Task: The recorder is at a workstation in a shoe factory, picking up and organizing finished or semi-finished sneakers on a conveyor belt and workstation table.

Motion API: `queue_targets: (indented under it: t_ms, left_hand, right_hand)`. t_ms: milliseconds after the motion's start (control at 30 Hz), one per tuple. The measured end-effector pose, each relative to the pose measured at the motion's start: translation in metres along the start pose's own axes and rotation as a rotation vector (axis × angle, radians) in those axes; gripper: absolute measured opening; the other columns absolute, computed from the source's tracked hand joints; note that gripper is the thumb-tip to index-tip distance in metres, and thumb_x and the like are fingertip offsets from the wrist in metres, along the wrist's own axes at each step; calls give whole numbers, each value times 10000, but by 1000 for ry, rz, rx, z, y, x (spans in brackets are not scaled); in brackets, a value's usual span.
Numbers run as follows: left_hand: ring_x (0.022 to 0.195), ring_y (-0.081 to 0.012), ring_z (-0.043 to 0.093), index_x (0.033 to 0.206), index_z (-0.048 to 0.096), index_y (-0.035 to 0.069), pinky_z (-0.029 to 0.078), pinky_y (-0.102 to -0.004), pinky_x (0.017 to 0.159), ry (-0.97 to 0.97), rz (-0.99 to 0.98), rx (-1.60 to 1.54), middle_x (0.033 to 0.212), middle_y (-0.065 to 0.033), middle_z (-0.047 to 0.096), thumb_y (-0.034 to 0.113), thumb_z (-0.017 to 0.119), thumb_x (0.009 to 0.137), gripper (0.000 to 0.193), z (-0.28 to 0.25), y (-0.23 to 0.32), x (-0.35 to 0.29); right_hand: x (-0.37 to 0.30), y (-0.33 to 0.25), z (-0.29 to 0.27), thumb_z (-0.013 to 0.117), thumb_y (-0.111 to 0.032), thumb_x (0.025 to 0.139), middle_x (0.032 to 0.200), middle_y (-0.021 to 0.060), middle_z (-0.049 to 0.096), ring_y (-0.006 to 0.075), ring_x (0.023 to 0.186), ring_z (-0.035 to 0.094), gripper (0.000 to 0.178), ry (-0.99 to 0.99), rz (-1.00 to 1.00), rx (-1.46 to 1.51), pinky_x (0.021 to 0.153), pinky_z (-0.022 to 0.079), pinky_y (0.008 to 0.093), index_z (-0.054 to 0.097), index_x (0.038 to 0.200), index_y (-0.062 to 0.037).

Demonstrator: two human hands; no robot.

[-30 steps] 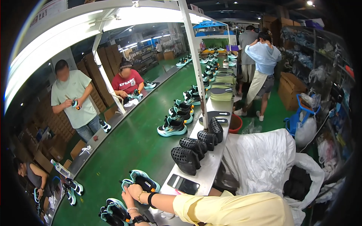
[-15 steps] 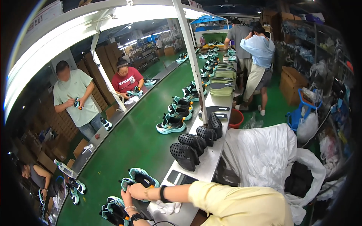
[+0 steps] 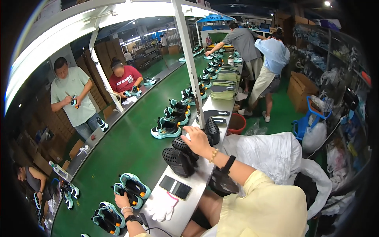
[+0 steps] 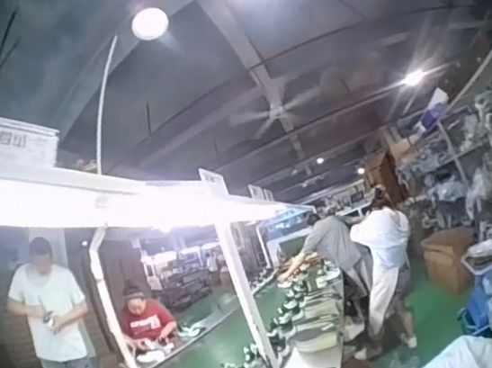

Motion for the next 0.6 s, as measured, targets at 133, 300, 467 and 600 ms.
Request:
queue_targets:
  t_ms: [133, 300, 467, 600]
  left_hand:
    - [1039, -389, 658, 1177, 591, -14, 517, -426, 933, -180, 152, -173, 1091, -220, 688, 122, 839, 634, 613, 13, -30, 26]
    - [984, -425, 654, 1028, 632, -45, 522, -468, 878, -48, 92, -21, 1032, -260, 683, 27, 840, 633, 452, 12, -28, 14]
    - [976, -412, 661, 1075, 621, -33, 534, -449, 866, -13, 62, 29, 1024, -250, 689, 48, 849, 620, 516, 8, -37, 14]
    - [992, -407, 661, 1126, 620, -15, 533, -434, 889, -197, 118, -89, 1064, -243, 688, 158, 860, 614, 591, -9, -7, 0]
  right_hand:
    - [-34, 56, 39, 581, -346, 940, 1015, 184, 648, 358, 982, 609, 376, -197, 35, -27, 862, 490, 439, 605, 1109, -10]
    - [-47, 62, 39, 502, -441, 969, 957, 221, 660, 386, 941, 639, 475, -349, 153, 139, 832, 506, 454, 624, 1062, 8]
    - [-58, 51, 40, 684, -384, 860, 1071, 198, 644, 358, 1016, 635, 564, -411, 89, 12, 848, 529, 429, 497, 1231, -3]
    - [-63, 58, 37, 721, -336, 832, 1095, 189, 636, 349, 1028, 634, 572, -412, 119, 2, 844, 533, 418, 492, 1241, -6]
Point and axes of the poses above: each hand's wrist, its own x-axis towards the middle knuckle, its own z-axis out of the palm, y = z × x, the point moved 6 cm from there along x, towards the middle knuckle
